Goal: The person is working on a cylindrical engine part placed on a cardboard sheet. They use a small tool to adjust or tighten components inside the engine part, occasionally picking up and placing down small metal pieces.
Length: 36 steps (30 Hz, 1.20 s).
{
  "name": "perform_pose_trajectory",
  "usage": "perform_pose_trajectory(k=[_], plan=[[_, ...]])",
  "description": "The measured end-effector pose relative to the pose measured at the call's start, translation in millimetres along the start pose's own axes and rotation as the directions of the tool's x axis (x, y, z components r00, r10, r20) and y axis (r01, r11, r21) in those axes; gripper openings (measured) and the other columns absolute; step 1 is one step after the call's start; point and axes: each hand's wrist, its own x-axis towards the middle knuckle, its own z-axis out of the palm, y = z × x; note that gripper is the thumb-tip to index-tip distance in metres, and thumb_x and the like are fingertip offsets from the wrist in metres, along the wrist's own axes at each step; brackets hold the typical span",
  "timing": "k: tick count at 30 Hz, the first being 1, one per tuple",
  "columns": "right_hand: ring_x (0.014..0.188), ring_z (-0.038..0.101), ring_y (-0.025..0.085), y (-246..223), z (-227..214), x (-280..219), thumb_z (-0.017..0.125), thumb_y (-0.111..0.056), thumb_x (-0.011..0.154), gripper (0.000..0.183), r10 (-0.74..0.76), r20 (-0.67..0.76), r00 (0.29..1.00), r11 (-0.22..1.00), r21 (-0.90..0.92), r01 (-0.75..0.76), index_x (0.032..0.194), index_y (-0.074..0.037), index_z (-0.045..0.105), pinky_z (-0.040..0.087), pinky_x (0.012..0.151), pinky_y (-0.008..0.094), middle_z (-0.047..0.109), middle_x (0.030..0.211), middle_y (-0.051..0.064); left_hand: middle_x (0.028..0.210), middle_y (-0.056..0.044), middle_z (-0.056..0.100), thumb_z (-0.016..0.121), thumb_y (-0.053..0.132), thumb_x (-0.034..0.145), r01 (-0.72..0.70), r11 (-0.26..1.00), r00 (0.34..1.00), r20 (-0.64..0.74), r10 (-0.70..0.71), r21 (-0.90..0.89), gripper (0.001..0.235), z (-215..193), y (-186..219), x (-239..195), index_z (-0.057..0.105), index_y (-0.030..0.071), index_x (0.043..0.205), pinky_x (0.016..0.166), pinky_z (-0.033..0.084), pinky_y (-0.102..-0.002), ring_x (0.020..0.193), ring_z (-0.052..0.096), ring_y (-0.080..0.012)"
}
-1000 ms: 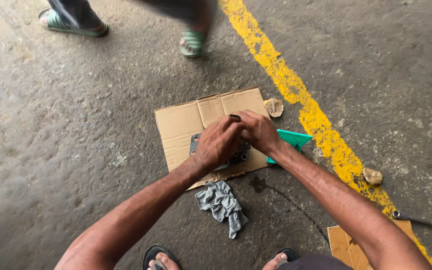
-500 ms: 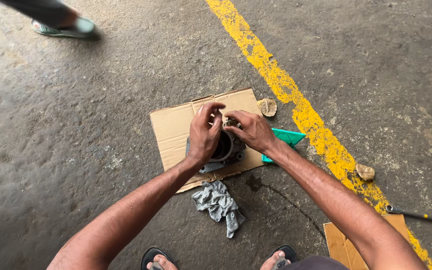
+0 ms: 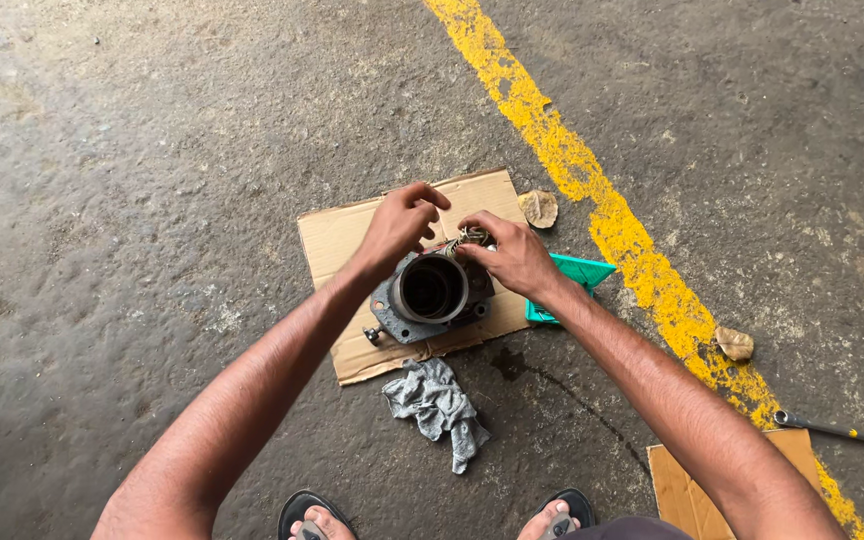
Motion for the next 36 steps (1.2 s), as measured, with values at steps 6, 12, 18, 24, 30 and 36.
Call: perform_pose_trajectory(k=[6, 12, 18, 24, 30, 36], plan=[[0.106, 0.073, 0.032, 7, 10, 3, 0.069, -0.03, 0.093, 0.04, 0.065, -0.043, 0.997, 0.998, 0.002, -0.065, 0.126, -0.01, 0.066, 0.057, 0.09, 0.042, 0.075, 0.113, 0.015, 0.087, -0.01, 0.077, 0.069, 0.04, 0.09, -0.057, 0.927, 0.972, 0.234, -0.034, 0.371, 0.041, -1, -6, 19, 0.076, 0.002, 0.106, 0.068, 0.059, -0.032, 0.077, 0.073, -0.0161], [0.088, 0.08, 0.03, 0, 17, -1, 0.067, -0.033, 0.093, 0.043, 0.217, -0.054, 0.975, 0.974, -0.059, -0.22, 0.13, -0.01, 0.063, 0.063, 0.078, 0.041, 0.077, 0.102, 0.016, 0.085, -0.011, 0.076, 0.07, 0.044, 0.09, -0.033, 0.928, 0.971, 0.231, -0.057, 0.37, 0.045, 1, -7, 17, 0.076, 0.002, 0.105, 0.068, 0.059, -0.033, 0.078, 0.073, -0.016], [0.09, 0.077, 0.035, -13, 14, -7, 0.067, -0.025, 0.094, 0.054, 0.239, -0.045, 0.97, 0.971, 0.013, -0.239, 0.144, -0.01, 0.052, 0.059, 0.08, 0.047, 0.075, 0.099, 0.022, 0.091, -0.011, 0.076, 0.072, 0.041, 0.091, 0.026, 0.984, 0.964, 0.256, -0.072, 0.176, 0.046, 3, -15, 13, 0.074, -0.003, 0.104, 0.077, 0.058, -0.032, 0.088, 0.073, -0.017], [0.129, 0.063, 0.029, 11, 16, -12, 0.069, -0.019, 0.092, 0.055, 0.032, -0.072, 0.997, 0.985, 0.17, -0.019, 0.143, -0.006, 0.053, 0.052, 0.105, 0.042, 0.063, 0.141, 0.018, 0.094, -0.011, 0.076, 0.067, 0.037, 0.089, -0.056, 0.992, 0.963, 0.269, 0.023, 0.117, 0.043, 7, -16, 6, 0.076, -0.003, 0.103, 0.079, 0.057, -0.029, 0.091, 0.073, -0.0166], [0.133, 0.061, 0.027, 37, 11, -9, 0.068, -0.019, 0.097, 0.05, 0.045, 0.066, 0.997, 0.851, 0.52, -0.072, 0.142, -0.004, 0.056, 0.052, 0.108, 0.04, 0.064, 0.141, 0.013, 0.087, -0.013, 0.076, 0.067, 0.041, 0.085, 0.043, 0.949, 0.985, 0.143, -0.092, 0.312, 0.048, 14, -2, 2, 0.074, -0.003, 0.102, 0.073, 0.057, -0.035, 0.082, 0.073, -0.0199], [0.099, 0.075, 0.022, 9, -2, -6, 0.072, -0.027, 0.093, 0.034, 0.211, -0.054, 0.976, 0.977, 0.047, -0.209, 0.123, -0.011, 0.072, 0.059, 0.087, 0.037, 0.077, 0.106, 0.011, 0.088, -0.013, 0.076, 0.064, 0.04, 0.085, 0.052, 0.954, 0.989, 0.114, -0.089, 0.295, 0.049, 9, -3, 4, 0.074, -0.004, 0.103, 0.074, 0.057, -0.034, 0.083, 0.073, -0.0204]])
